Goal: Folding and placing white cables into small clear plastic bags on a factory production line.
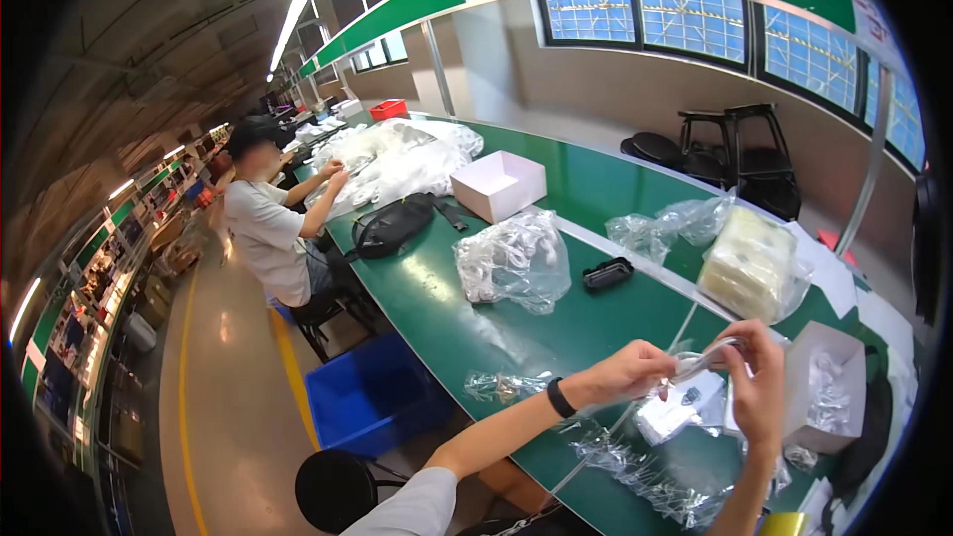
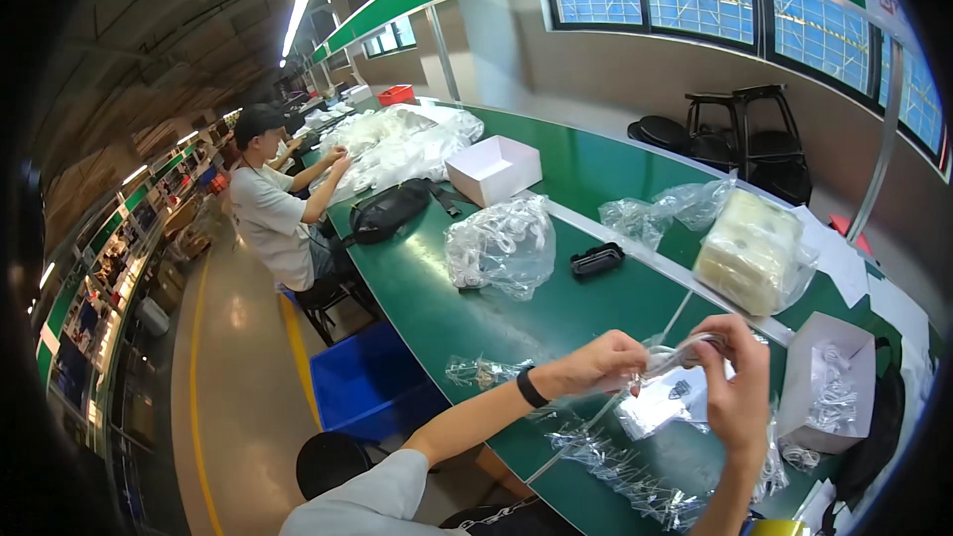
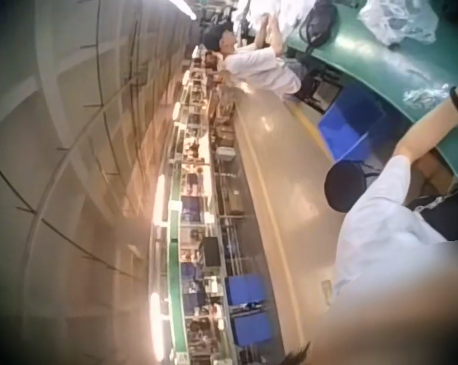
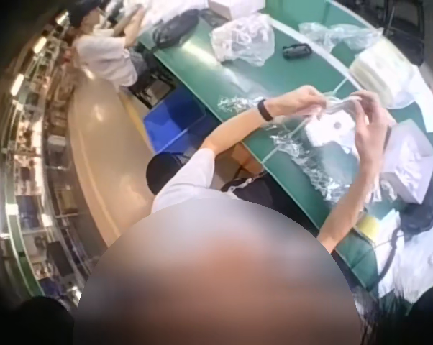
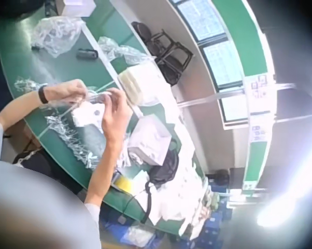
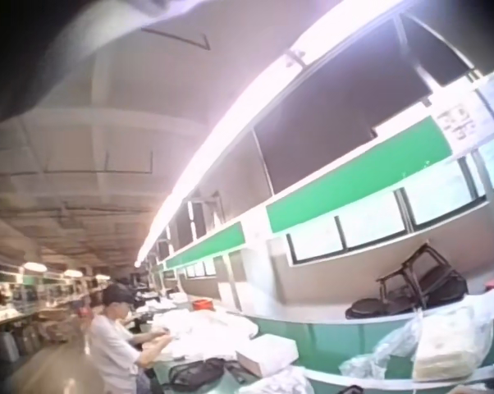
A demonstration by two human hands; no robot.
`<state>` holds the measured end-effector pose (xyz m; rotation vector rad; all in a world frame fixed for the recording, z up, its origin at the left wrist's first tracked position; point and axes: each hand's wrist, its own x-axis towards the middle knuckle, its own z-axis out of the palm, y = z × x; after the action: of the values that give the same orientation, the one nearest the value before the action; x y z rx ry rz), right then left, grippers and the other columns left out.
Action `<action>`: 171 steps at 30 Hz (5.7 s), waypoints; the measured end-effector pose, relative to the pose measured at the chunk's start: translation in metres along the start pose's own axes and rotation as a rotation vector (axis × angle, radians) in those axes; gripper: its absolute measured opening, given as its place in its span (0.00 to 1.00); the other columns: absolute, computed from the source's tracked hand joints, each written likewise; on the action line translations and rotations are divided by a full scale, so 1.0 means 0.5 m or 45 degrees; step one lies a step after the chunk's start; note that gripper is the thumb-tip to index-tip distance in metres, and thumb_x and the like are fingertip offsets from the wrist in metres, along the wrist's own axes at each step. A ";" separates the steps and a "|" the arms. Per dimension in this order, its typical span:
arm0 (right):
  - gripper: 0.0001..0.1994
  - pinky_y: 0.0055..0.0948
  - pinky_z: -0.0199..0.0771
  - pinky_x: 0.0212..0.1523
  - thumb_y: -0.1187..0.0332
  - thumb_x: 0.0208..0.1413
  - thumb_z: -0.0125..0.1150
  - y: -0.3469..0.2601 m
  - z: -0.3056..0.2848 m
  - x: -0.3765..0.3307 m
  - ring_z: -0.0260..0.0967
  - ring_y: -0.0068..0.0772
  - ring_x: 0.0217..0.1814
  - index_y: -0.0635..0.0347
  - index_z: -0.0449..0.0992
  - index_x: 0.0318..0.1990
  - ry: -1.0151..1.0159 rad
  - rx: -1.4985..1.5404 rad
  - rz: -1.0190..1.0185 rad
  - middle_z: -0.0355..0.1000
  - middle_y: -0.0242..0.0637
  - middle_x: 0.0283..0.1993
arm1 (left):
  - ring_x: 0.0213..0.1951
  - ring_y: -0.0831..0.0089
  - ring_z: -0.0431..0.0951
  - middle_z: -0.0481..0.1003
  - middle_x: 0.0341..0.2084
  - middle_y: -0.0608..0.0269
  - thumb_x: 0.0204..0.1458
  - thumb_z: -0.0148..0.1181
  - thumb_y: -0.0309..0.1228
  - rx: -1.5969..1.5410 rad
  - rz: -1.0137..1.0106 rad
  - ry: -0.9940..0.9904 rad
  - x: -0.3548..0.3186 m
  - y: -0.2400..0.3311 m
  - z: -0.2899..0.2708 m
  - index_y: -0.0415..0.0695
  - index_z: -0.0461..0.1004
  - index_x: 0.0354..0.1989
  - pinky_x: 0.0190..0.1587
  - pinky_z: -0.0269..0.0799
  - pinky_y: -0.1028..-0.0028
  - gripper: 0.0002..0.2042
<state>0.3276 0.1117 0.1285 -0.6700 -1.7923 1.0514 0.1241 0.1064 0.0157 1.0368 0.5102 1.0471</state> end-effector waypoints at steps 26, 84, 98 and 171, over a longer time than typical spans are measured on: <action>0.08 0.20 0.74 0.30 0.76 0.53 0.63 0.022 -0.024 -0.006 0.73 0.20 0.31 0.68 0.73 0.39 0.072 0.291 0.116 0.76 0.36 0.30 | 0.28 0.73 0.79 0.79 0.33 0.56 0.62 0.52 0.43 0.745 0.164 0.372 -0.021 0.087 0.166 0.35 0.70 0.50 0.33 0.76 0.76 0.21; 0.11 0.34 0.71 0.36 0.66 0.49 0.68 0.039 -0.014 -0.015 0.70 0.42 0.35 0.64 0.73 0.27 -0.109 -0.423 -0.244 0.69 0.40 0.33 | 0.44 0.66 0.80 0.76 0.47 0.50 0.62 0.49 0.26 0.378 0.260 0.464 -0.053 0.000 0.152 0.31 0.69 0.54 0.51 0.75 0.71 0.15; 0.32 0.36 0.71 0.51 0.50 0.47 0.69 0.081 -0.019 -0.022 0.73 0.45 0.50 0.73 0.72 0.48 -0.641 -0.322 0.053 0.74 0.53 0.48 | 0.45 0.71 0.77 0.78 0.43 0.53 0.67 0.39 0.35 0.802 0.723 0.777 -0.030 0.013 0.180 0.31 0.73 0.49 0.51 0.70 0.73 0.20; 0.40 0.46 0.66 0.59 0.55 0.53 0.64 0.219 0.055 0.039 0.62 0.60 0.62 0.72 0.52 0.66 -0.410 -1.012 0.391 0.61 0.62 0.60 | 0.24 0.53 0.78 0.76 0.19 0.50 0.49 0.61 0.33 2.240 0.056 1.137 -0.215 0.143 -0.114 0.38 0.78 0.25 0.30 0.72 0.62 0.10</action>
<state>0.2945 0.1701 0.0355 -1.3429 -2.4645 0.6233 -0.0004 0.0450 0.0406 1.9899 2.3965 0.9063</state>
